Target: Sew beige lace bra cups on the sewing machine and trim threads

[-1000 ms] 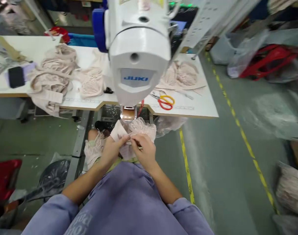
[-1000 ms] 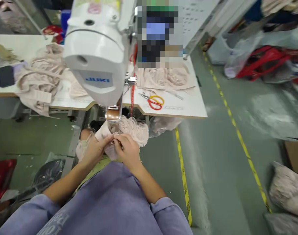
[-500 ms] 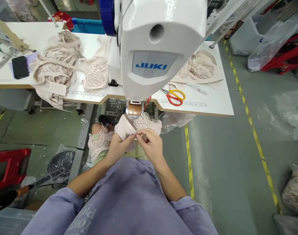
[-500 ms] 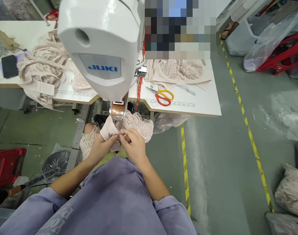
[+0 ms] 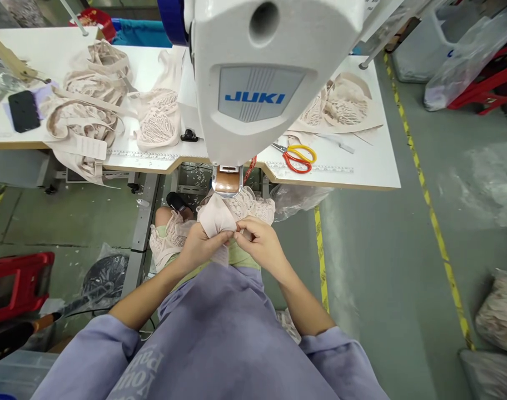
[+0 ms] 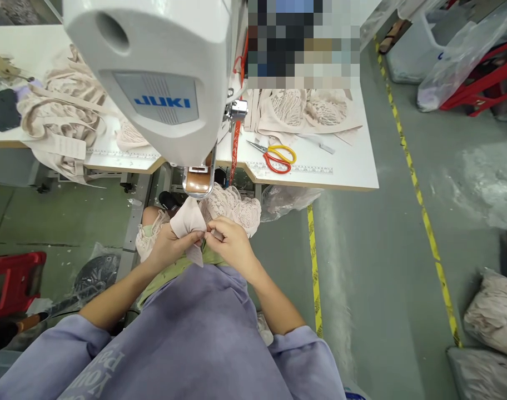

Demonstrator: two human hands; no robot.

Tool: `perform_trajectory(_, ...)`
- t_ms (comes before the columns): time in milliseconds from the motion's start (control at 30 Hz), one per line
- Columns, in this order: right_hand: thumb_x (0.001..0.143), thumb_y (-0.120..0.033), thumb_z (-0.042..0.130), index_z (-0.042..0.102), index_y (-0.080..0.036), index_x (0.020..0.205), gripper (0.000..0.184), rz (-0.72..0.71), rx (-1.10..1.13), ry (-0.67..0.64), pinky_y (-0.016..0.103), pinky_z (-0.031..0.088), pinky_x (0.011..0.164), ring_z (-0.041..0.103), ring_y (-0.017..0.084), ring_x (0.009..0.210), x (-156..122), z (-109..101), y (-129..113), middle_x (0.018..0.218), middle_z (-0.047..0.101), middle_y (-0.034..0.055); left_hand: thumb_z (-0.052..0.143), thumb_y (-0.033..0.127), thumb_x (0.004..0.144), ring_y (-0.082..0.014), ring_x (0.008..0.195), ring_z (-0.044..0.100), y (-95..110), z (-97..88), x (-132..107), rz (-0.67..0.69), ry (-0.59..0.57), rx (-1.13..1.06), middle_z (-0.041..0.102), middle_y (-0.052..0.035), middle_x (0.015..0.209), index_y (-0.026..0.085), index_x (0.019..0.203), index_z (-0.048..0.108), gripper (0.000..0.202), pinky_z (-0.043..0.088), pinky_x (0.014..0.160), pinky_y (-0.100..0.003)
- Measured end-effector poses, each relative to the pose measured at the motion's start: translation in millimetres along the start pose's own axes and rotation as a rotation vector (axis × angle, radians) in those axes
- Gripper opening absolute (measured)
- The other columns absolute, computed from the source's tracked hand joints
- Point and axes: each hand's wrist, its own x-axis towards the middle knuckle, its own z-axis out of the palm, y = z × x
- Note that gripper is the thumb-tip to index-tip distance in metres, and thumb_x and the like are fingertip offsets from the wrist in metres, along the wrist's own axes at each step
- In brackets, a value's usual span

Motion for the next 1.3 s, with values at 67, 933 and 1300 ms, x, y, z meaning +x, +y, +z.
perform_trajectory(67, 0.085, -0.022, 0.060, 0.065, -0.021, 0.078, 0.009, 0.022, 0.005, 0.032, 0.026, 0.044, 0.066, 0.056, 0.014, 0.070, -2.0, 3.0, -0.2, 0.077, 0.063, 0.0005, 0.070, 0.039, 0.084, -0.0159, 0.066, 0.061, 1.0, -0.7, 0.4, -0.019, -0.017, 0.069, 0.069, -0.0021, 0.070, 0.014, 0.077, 0.070, 0.026, 0.052, 0.065, -0.026)
perform_trajectory(933, 0.089, -0.027, 0.063, 0.060, -0.023, 0.098, 0.010, 0.115, 0.013, -0.021, 0.022, 0.043, 0.059, 0.061, 0.012, 0.067, -21.9, -21.2, -16.7, 0.085, 0.070, -0.0016, 0.063, 0.036, 0.088, -0.0184, 0.068, 0.061, 23.8, -10.2, -5.6, 0.129, -0.111, 0.281, 0.064, -0.0003, 0.063, 0.017, 0.084, 0.072, 0.021, 0.051, 0.072, -0.028)
perform_trajectory(1300, 0.091, -0.032, 0.063, 0.074, -0.023, 0.091, 0.014, 0.053, 0.039, -0.082, 0.023, 0.039, 0.056, 0.059, 0.012, 0.068, -7.7, -27.9, -19.7, 0.079, 0.068, 0.0000, 0.061, 0.038, 0.092, -0.0154, 0.065, 0.060, 17.1, -8.4, -11.4, 0.043, -0.059, 0.191, 0.066, -0.0026, 0.070, 0.013, 0.082, 0.066, 0.028, 0.047, 0.062, -0.026)
